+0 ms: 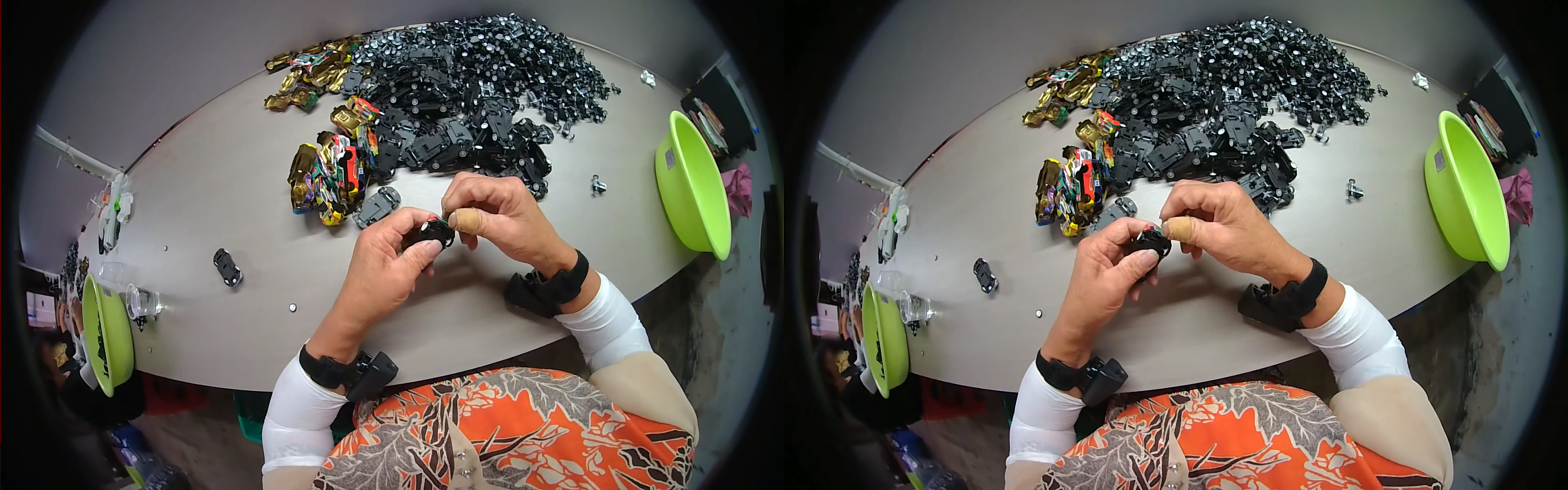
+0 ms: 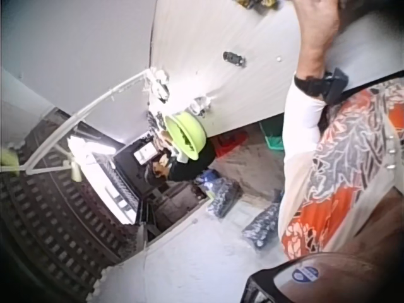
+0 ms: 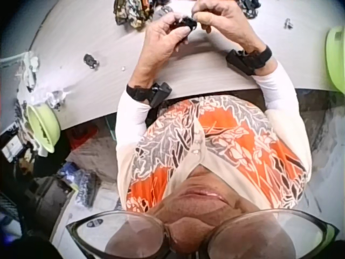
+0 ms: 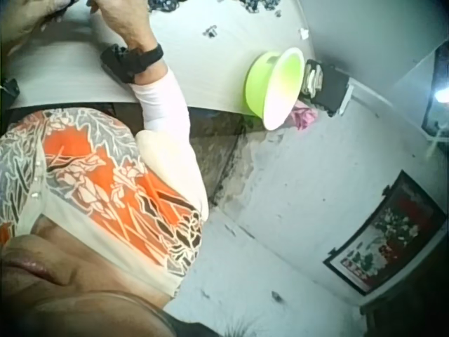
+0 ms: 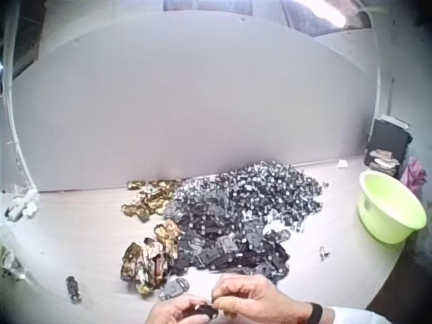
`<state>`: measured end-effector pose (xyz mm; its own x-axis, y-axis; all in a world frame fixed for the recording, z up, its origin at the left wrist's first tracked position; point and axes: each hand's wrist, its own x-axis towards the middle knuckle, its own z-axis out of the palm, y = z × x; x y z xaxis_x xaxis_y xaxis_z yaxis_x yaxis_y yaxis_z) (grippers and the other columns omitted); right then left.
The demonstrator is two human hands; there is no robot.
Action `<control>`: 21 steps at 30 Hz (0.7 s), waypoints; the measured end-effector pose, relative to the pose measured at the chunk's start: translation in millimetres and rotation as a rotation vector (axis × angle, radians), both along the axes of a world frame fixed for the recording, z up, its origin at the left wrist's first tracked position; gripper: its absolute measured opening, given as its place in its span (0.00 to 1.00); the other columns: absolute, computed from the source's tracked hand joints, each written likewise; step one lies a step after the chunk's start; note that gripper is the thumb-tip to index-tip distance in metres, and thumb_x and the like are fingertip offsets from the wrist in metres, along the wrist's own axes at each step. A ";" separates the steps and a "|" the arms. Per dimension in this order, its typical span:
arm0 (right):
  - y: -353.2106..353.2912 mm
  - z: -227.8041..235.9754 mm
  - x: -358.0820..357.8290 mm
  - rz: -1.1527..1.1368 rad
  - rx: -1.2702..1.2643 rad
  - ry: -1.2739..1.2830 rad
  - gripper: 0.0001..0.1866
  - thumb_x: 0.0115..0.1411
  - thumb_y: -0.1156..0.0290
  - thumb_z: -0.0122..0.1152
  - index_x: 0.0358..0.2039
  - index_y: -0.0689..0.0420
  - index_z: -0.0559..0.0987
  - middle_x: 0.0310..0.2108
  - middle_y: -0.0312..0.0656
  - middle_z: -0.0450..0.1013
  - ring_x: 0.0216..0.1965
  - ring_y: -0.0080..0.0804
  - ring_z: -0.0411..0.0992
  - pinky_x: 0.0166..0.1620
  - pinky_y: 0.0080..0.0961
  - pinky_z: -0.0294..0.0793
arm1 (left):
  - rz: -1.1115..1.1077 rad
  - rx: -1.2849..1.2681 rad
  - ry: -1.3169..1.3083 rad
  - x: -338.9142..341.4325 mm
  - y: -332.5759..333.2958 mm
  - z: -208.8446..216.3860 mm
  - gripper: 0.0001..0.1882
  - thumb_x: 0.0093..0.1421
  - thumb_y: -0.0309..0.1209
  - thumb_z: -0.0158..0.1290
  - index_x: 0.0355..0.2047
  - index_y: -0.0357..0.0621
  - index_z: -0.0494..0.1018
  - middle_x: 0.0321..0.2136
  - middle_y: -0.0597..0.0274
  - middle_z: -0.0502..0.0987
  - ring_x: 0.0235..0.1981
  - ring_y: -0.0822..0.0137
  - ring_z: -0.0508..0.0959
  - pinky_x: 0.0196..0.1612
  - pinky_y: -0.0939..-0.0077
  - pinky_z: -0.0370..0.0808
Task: The person assembles small toy cars by hand at a table. They repeatedly pick up a black chassis and a colored body, snap them together, and place the completed car on the table. The process continues with different colored bodies throughout the clip.
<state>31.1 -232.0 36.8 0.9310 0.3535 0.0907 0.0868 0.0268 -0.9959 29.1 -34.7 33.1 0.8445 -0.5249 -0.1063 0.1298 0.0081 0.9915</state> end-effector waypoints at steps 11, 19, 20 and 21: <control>20.4 -5.8 -4.8 0.017 -0.336 -0.321 0.06 0.48 0.86 0.55 0.25 0.64 0.69 0.24 0.44 0.66 0.24 0.35 0.66 0.29 0.26 0.66 | 0.030 0.271 -0.305 -6.0 8.0 -10.5 0.07 0.54 0.21 0.52 0.34 0.34 0.72 0.20 0.69 0.71 0.17 0.80 0.69 0.20 0.83 0.67; 51.5 -23.5 -3.0 0.141 -0.374 -0.390 0.07 0.48 0.83 0.57 0.28 0.63 0.69 0.26 0.48 0.66 0.28 0.48 0.68 0.30 0.36 0.66 | 0.019 0.495 -0.534 -7.4 48.4 3.3 0.07 0.51 0.20 0.52 0.31 0.32 0.74 0.18 0.65 0.71 0.18 0.79 0.68 0.21 0.82 0.65; 50.9 -23.6 0.6 0.122 -0.405 -0.447 0.08 0.48 0.83 0.57 0.29 0.62 0.70 0.27 0.47 0.67 0.28 0.46 0.68 0.31 0.34 0.67 | 0.075 0.511 -0.484 -7.0 59.2 9.7 0.09 0.49 0.23 0.52 0.32 0.33 0.74 0.20 0.57 0.73 0.20 0.68 0.72 0.25 0.75 0.68; 49.8 -26.2 5.8 0.101 -0.435 -0.500 0.08 0.48 0.83 0.58 0.29 0.62 0.70 0.29 0.46 0.67 0.29 0.44 0.68 0.32 0.31 0.67 | 0.128 0.529 -0.429 -5.6 71.7 12.7 0.11 0.48 0.25 0.53 0.33 0.34 0.75 0.21 0.50 0.75 0.22 0.57 0.75 0.29 0.67 0.71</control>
<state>36.9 -182.2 10.6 0.7744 0.5387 0.3318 0.5587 -0.3359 -0.7583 23.5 37.0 45.8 0.9208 -0.3882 0.0373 -0.2449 -0.5012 0.8299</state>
